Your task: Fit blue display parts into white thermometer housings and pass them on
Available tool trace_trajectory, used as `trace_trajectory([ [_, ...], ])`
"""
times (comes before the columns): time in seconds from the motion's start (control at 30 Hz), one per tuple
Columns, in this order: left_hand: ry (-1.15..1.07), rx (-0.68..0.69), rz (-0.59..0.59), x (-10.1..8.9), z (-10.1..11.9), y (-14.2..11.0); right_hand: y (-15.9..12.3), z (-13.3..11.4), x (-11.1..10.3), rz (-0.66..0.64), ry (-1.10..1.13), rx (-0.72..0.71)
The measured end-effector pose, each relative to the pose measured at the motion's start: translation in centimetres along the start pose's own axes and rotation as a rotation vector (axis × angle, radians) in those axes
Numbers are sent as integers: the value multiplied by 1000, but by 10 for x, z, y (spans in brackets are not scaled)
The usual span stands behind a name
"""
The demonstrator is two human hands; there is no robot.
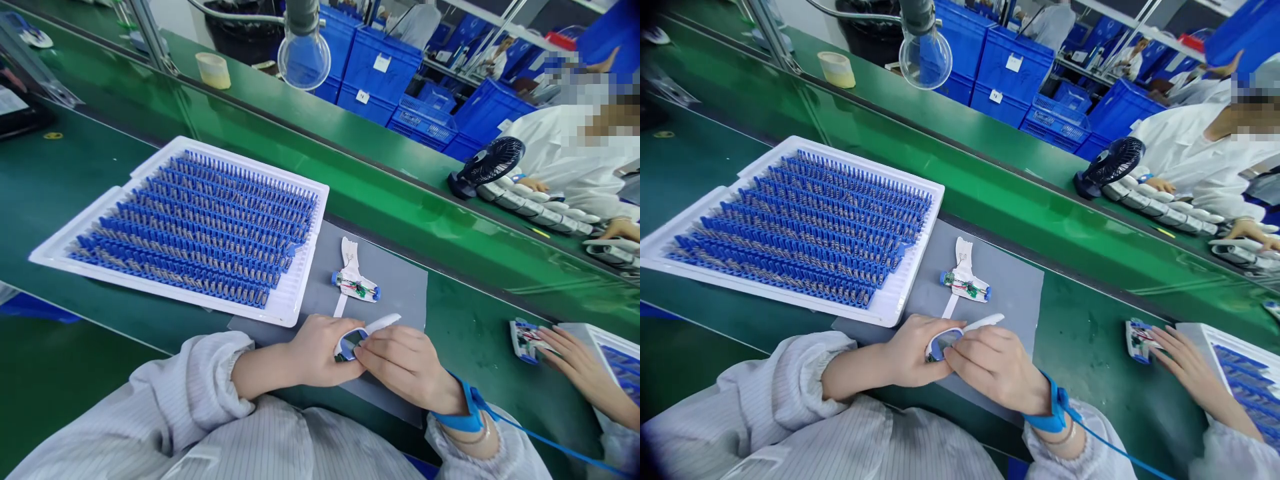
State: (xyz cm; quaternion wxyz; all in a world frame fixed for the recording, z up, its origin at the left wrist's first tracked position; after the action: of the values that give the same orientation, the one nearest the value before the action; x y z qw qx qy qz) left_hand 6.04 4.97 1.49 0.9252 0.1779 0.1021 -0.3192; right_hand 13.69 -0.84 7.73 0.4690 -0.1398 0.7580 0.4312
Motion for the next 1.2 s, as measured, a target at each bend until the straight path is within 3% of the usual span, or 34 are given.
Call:
trace_trajectory([
  [0.13, -7, -86, -104, 9, -5, 0, 0, 10, -3, -44, -8, 98],
  [0.3, 20, -121, -117, 11, -7, -2, -59, 76, -23, -302, -230, 520],
  [0.4, -37, -121, -96, 10, -2, -2, -84, 108, -39, -265, -486, 662],
  [0.47, -69, -110, -91, 10, 1, -2, -80, 114, -28, -204, -436, 690],
  [0.57, -89, -123, -13, 9, -6, -3, -53, 110, 13, -207, -71, 669],
  [0.63, -117, -223, 122, 6, -24, -3, -37, 112, 30, -209, -46, 646],
  [0.7, -215, -363, 248, 6, -46, -4, -28, 114, 33, -172, -68, 649],
  [0.77, -363, -481, 300, 13, -61, -5, -23, 108, 29, -109, -76, 659],
  [0.83, -527, -526, 279, 19, -62, -6, -16, 90, 25, -54, -42, 645],
  [1.0, -581, -441, 303, 2, -32, -12, 10, 32, 19, 21, 420, 429],
  [1.07, -592, -434, 317, -6, -25, -16, 12, 32, 6, 74, 501, 459],
  [1.2, -528, -432, 289, -6, -27, -19, 5, 46, -29, 250, 368, 604],
])
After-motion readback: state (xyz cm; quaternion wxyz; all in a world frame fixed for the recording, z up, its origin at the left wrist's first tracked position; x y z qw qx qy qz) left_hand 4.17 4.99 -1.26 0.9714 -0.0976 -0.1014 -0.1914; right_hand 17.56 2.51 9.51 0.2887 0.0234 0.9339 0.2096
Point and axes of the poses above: each hand's wrist, its own y-axis towards the middle knuckle, its own x-axis out of the palm, z = x × y, the point moved 7 cm from there along y, towards the middle knuckle, and after that the axes turned 9 degrees about z, right-handed, at the moved point
